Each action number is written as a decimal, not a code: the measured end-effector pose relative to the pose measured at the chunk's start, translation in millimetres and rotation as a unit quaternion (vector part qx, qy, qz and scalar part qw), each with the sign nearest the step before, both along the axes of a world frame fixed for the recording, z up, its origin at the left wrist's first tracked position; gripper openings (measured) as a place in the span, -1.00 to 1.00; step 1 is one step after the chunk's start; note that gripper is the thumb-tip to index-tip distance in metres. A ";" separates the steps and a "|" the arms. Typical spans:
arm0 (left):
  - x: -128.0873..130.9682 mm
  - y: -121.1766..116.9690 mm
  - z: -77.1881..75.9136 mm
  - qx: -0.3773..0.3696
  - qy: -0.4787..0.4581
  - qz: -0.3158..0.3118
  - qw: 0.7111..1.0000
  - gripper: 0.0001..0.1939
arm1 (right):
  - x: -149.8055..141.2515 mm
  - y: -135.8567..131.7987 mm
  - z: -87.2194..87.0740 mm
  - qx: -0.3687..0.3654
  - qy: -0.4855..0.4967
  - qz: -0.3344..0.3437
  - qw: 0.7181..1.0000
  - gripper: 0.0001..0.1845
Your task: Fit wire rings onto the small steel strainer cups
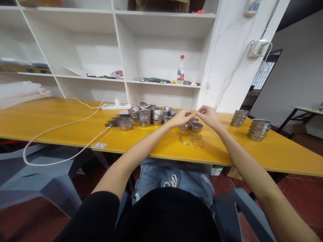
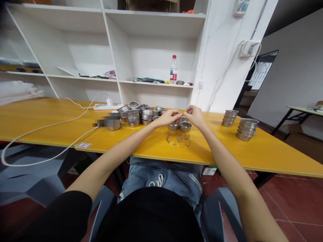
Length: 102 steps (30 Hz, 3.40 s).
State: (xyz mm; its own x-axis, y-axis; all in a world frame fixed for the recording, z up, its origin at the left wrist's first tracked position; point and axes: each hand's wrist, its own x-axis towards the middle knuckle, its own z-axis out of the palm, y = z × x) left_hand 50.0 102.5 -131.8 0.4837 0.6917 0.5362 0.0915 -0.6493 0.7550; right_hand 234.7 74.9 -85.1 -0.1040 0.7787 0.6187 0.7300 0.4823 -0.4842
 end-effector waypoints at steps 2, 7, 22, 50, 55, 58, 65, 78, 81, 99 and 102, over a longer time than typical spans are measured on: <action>0.4 -1.6 0.1 0.004 0.002 -0.014 1.000 -0.78 | -4.0 5.3 -7.8 0.028 0.005 0.010 1.000 -0.91; -0.5 -4.5 0.7 -0.002 0.009 0.020 1.000 -0.85 | -9.2 6.9 -14.6 0.086 0.035 0.023 0.995 -0.90; -7.1 2.7 -2.0 0.159 0.103 0.138 0.972 -0.82 | -0.2 1.6 -9.5 0.096 -0.016 -0.114 0.989 -0.92; -3.2 -4.2 -0.2 0.112 -0.029 0.124 0.986 -0.88 | -11.9 -0.2 -9.1 -0.100 0.216 0.124 0.963 -0.57; -3.2 -1.7 -3.1 0.123 -0.006 0.127 0.984 -0.89 | -10.6 3.4 -8.8 -0.081 0.247 0.133 0.957 -0.64; -4.4 1.8 -5.4 0.135 0.012 0.135 0.982 -0.89 | -9.9 5.3 -10.4 -0.099 0.250 0.137 0.953 -0.71; -4.7 3.3 -8.9 0.156 0.071 0.161 0.972 -0.91 | -7.1 7.3 -12.2 -0.104 0.203 0.132 0.965 -0.66; -6.5 -7.0 -5.4 0.159 0.155 0.198 0.955 -0.92 | -6.8 5.3 -19.1 -0.096 0.095 0.121 0.983 -0.59; -5.7 -7.7 -6.7 0.168 0.168 0.206 0.949 -0.93 | -8.3 8.2 -24.5 -0.082 0.080 0.120 0.986 -0.63; -2.9 -24.6 -9.1 0.140 0.311 0.320 0.884 -0.31 | 18.8 37.4 -35.9 0.035 -0.040 0.028 0.998 -0.65; -3.4 -22.3 -12.5 0.115 0.325 0.333 0.878 -0.18 | 16.1 39.9 -39.3 0.029 -0.028 0.033 0.999 -0.66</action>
State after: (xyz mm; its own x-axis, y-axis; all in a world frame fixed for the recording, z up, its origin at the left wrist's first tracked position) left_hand 46.6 80.2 -144.3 0.2696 0.8462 0.4596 0.8709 -0.4179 0.2586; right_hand 250.7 114.8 -124.4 -0.1891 0.7324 0.6541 0.7208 0.5559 -0.4140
